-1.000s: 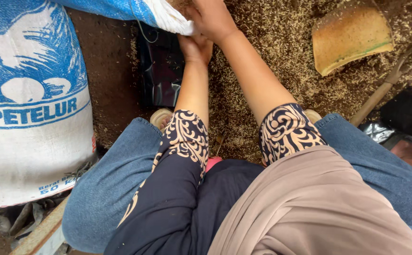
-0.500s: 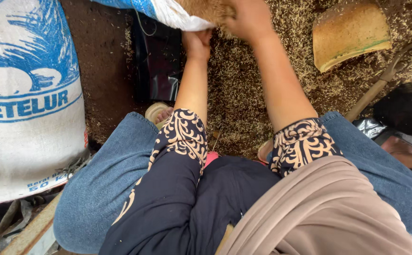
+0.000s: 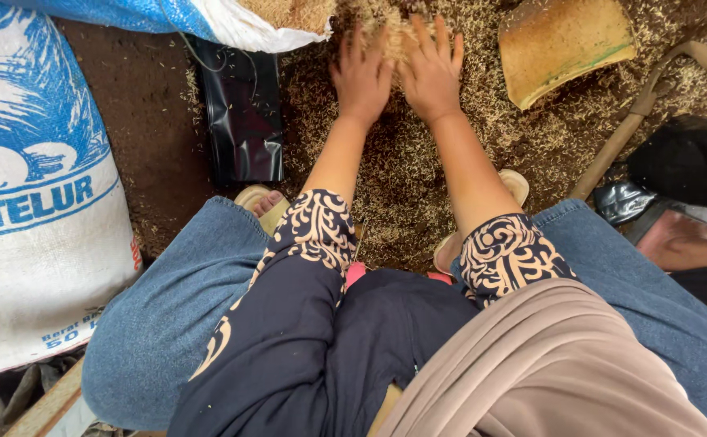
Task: The person scoops grain from a large sack into a small black plastic bag using a scoop. They then tie the bag closed and place it aside. This process is repeated multiple times.
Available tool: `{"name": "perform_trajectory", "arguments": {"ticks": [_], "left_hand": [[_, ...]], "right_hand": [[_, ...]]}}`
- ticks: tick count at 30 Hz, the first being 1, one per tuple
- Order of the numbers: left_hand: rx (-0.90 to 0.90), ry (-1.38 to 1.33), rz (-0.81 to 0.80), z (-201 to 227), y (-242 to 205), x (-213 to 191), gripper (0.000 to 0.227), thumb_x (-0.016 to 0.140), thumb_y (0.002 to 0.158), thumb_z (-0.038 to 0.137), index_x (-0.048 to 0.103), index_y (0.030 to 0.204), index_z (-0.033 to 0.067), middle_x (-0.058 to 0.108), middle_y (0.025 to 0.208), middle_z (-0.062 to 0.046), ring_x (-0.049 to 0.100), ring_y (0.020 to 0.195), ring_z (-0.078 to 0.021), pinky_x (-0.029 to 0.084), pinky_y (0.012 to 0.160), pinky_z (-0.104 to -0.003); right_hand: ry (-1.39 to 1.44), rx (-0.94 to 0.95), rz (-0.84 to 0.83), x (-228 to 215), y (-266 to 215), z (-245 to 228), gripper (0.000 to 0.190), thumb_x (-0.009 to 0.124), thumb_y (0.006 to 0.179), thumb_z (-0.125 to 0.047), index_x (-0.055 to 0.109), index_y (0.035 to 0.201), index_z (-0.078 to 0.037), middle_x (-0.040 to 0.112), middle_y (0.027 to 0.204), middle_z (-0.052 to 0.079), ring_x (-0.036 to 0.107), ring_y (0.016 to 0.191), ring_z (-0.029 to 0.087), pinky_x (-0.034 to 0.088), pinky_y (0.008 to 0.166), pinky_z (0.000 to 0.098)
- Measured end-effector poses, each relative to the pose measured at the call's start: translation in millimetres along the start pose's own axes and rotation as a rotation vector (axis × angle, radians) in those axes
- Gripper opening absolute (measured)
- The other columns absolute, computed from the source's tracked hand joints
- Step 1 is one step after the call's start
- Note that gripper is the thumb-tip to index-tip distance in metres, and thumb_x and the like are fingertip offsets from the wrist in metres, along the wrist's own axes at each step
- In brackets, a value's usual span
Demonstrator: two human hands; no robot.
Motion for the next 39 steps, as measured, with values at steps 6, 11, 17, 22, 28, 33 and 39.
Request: {"name": "perform_trajectory", "arguments": {"ticks": [6,11,17,22,28,33,39], "left_hand": [[0.196,0.277,-0.119,7,-59,-4,0.058,0.037,0.113,0.048,0.021,0.167,0.034,0.001,0.175,-0.004,0.0,0.162,-0.0308,-0.003,0.127,-0.066],[-0.18,0.285,-0.17,-14,-60,-3,0.067,0.038,0.112,0.048,0.007,0.169,0.0335,-0.014,0.174,-0.009,-0.012,0.159,-0.0359,-0.007,0.123,-0.068],[-0.409,-0.057,-0.075,-48,-10,-7,0.066,0.032,0.118,0.059,-0.002,0.167,0.0315,-0.003,0.177,-0.008,-0.007,0.16,-0.0436,-0.005,0.126,-0.066],[-0.081,-0.273,0.083,-48,11,26,0.068,0.037,0.111,0.059,0.011,0.169,0.036,0.022,0.175,-0.003,0.024,0.162,-0.0354,0.015,0.134,-0.059],[0.052,-0.234,0.212,-61,49,44,0.065,0.055,0.111,0.05,0.024,0.164,0.0283,0.038,0.163,-0.016,0.036,0.147,-0.0431,0.02,0.117,-0.067],[0.188,-0.283,0.135,-35,49,20,0.04,0.065,0.097,0.047,0.064,0.131,0.0261,0.061,0.144,-0.01,0.053,0.136,-0.0336,0.038,0.114,-0.053],[0.133,-0.659,-0.043,-15,-5,-30,0.038,0.06,0.099,0.043,0.069,0.127,0.018,0.076,0.11,-0.008,0.066,0.098,-0.0274,0.054,0.092,-0.041]], "right_hand": [[-0.052,0.099,0.019,14,-51,6,0.06,0.041,0.111,-0.039,0.037,0.164,-0.012,0.015,0.174,0.01,0.005,0.158,0.041,-0.001,0.125,0.0603],[-0.128,0.29,-0.126,9,-54,19,0.053,0.033,0.114,-0.043,0.034,0.164,-0.026,0.007,0.176,0.01,0.002,0.161,0.039,-0.001,0.127,0.0617],[0.129,0.48,0.065,10,11,43,0.067,0.042,0.111,-0.054,0.024,0.169,-0.027,0.002,0.173,0.011,0.001,0.159,0.039,0.005,0.129,0.0582],[0.408,0.374,0.006,34,43,34,0.055,0.041,0.109,-0.056,0.044,0.157,-0.029,0.037,0.163,0.01,0.03,0.153,0.035,0.024,0.13,0.0512],[0.358,0.274,0.169,31,64,64,0.045,0.062,0.11,-0.05,0.067,0.128,-0.009,0.06,0.133,0.019,0.052,0.124,0.037,0.039,0.106,0.0519],[0.376,0.14,-0.044,1,59,48,0.049,0.074,0.093,-0.042,0.067,0.132,-0.013,0.059,0.131,0.018,0.053,0.127,0.039,0.041,0.109,0.0518],[0.459,0.127,-0.408,-76,8,28,0.043,0.07,0.098,-0.036,0.067,0.138,-0.022,0.061,0.146,0.007,0.056,0.131,0.027,0.042,0.112,0.0475]]}}
Point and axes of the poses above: each hand's wrist, its own y-axis towards the middle knuckle, its own x-axis out of the palm, z = x × y, the point moved 3 cm from there along y, towards the middle knuckle
